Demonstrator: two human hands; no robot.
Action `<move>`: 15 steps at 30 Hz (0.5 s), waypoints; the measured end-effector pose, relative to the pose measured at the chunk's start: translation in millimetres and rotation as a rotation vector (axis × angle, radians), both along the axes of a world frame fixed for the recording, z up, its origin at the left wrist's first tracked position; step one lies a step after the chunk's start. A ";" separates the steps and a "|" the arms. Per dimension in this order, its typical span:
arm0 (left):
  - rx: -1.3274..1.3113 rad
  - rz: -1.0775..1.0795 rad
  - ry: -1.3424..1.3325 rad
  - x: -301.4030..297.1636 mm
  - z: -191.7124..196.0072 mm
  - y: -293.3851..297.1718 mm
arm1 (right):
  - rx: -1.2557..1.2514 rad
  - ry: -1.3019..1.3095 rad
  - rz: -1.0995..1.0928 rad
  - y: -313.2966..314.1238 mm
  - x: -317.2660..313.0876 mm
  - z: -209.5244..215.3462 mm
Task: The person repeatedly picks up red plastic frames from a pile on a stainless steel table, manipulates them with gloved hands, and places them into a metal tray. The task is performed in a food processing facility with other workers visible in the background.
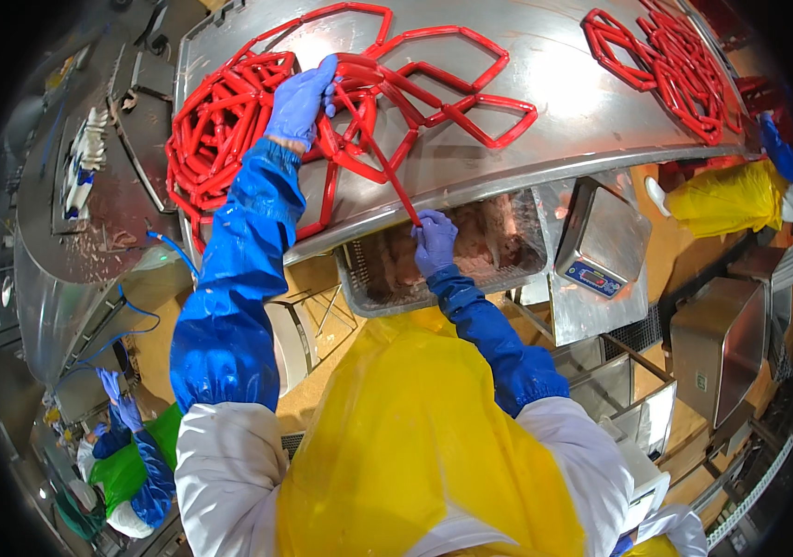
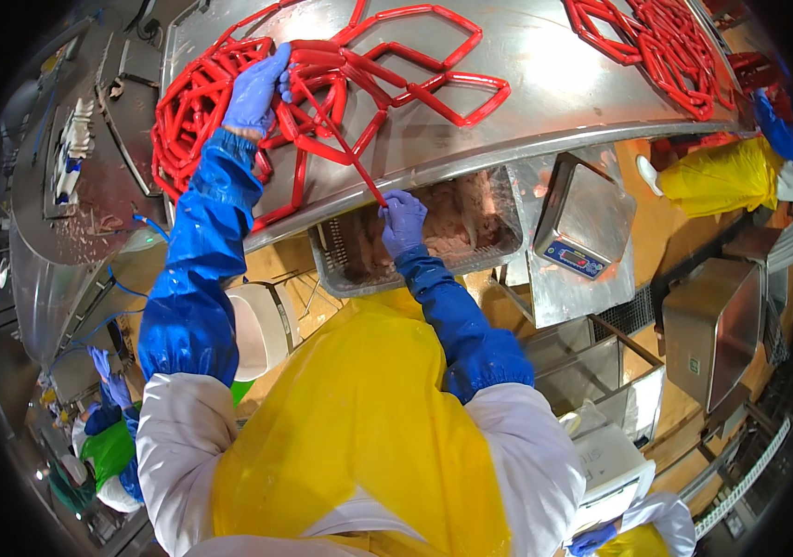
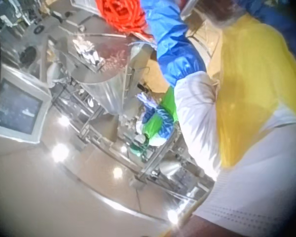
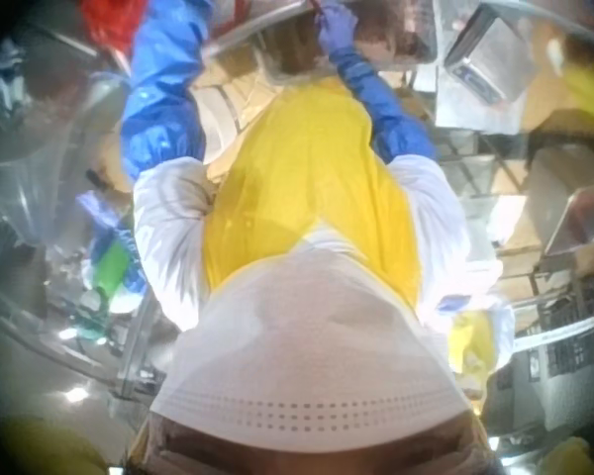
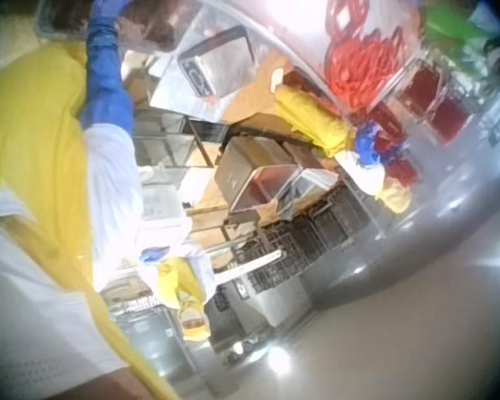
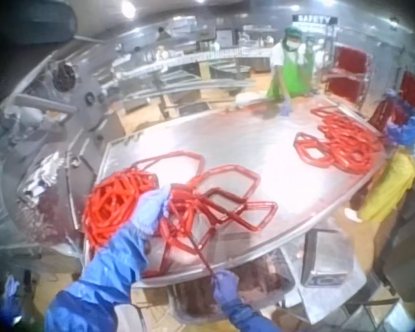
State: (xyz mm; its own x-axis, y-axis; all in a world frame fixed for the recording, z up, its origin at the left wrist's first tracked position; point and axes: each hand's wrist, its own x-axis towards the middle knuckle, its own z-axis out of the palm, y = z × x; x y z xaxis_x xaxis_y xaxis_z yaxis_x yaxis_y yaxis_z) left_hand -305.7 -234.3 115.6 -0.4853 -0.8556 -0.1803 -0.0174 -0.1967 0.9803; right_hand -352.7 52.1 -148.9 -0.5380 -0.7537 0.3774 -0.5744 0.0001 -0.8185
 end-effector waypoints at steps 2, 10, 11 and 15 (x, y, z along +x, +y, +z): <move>-0.061 0.015 -0.023 3.2 4.1 -11.4 | 0.011 0.098 -0.009 -1.1 -3.0 -6.2; -0.380 -0.073 -0.386 13.9 -16.8 -17.1 | 1.056 0.052 0.198 -5.1 -44.3 9.1; -0.241 -0.210 -0.527 37.7 -27.3 -8.2 | 0.893 -0.045 0.124 -22.9 -44.4 69.6; -0.096 -0.392 -0.485 36.1 -51.5 41.1 | -0.060 -0.469 0.160 -134.1 -26.9 52.2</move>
State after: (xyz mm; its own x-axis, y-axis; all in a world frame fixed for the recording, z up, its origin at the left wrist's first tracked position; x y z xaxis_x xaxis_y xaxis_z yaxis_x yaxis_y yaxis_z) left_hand -269.5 -193.2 64.1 -0.6483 -0.6536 -0.3904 -0.5179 0.0027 0.8555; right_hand -379.6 -81.9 -96.7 -0.5394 -0.8251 0.1680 -0.1331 -0.1135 -0.9846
